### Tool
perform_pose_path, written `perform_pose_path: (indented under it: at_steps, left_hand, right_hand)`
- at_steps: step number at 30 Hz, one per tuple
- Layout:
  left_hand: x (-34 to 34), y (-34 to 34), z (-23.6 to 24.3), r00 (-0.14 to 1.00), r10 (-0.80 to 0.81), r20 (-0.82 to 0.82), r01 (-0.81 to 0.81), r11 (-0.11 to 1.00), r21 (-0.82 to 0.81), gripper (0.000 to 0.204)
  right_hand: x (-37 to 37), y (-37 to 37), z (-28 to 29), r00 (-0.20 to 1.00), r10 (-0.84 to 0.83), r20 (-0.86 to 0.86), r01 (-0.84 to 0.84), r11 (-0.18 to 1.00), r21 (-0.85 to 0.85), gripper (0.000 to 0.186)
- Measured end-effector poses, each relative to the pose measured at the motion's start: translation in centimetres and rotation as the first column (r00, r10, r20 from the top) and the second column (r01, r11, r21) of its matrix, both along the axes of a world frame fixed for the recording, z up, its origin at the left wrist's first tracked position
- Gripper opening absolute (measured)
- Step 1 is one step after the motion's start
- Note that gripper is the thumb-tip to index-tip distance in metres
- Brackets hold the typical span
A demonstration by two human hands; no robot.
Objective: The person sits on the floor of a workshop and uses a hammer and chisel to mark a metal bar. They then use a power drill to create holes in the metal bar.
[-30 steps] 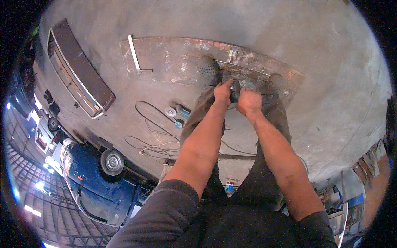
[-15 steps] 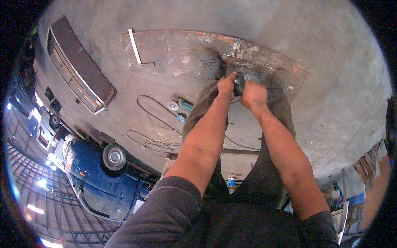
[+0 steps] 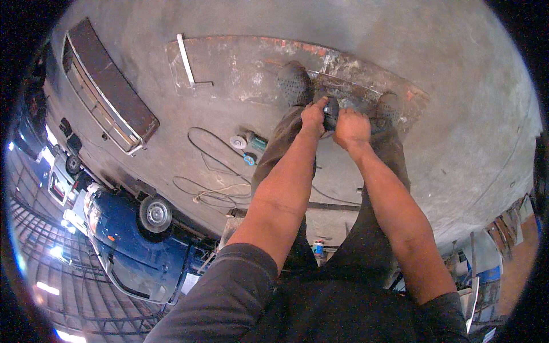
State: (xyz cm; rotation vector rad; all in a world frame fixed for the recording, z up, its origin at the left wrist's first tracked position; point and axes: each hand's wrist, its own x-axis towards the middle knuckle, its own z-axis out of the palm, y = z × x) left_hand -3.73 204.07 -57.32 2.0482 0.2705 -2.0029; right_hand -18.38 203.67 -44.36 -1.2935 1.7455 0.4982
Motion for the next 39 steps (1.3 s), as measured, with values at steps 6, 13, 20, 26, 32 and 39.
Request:
perform_pose_path:
  at_steps: [6, 13, 20, 26, 32, 39]
  left_hand:
    - [-0.1, -0.5, 0.7, 0.999, -0.02, 0.028, 0.021, 1.0, -0.016, 0.029]
    - [0.0, -0.4, 0.1, 0.996, 0.01, 0.085, -0.008, 1.0, -0.017, 0.029]
    - [1.4, 0.2, -1.5, 0.999, -0.012, 0.043, 0.012, 1.0, 0.003, 0.056]
    - [-0.9, -1.3, 1.4, 0.996, -0.032, 0.082, 0.03, 0.999, 0.031, 0.027]
    - [-0.5, -1.0, 0.4, 0.995, -0.041, 0.092, 0.04, 0.999, 0.018, 0.029]
    - [-0.4, 0.1, -0.7, 0.993, -0.044, 0.107, 0.043, 0.999, 0.008, 0.029]
  right_hand:
    - [0.2, -0.4, -0.3, 1.0, 0.004, 0.03, -0.005, 0.999, 0.037, 0.036]
    - [0.4, -0.7, 0.3, 0.999, 0.031, -0.008, -0.031, 0.999, -0.026, 0.035]
    - [0.3, -1.4, 0.7, 0.999, 0.024, 0.035, -0.025, 0.999, 0.02, 0.035]
    - [0.2, -0.6, 0.0, 1.0, 0.006, 0.001, -0.006, 1.0, 0.004, 0.037]
    - [-0.6, -2.0, 0.7, 0.997, 0.03, 0.07, -0.036, 0.995, 0.092, 0.037]
    - [-0.7, -1.4, 1.3, 0.998, 0.055, 0.024, -0.054, 0.998, -0.017, 0.033]
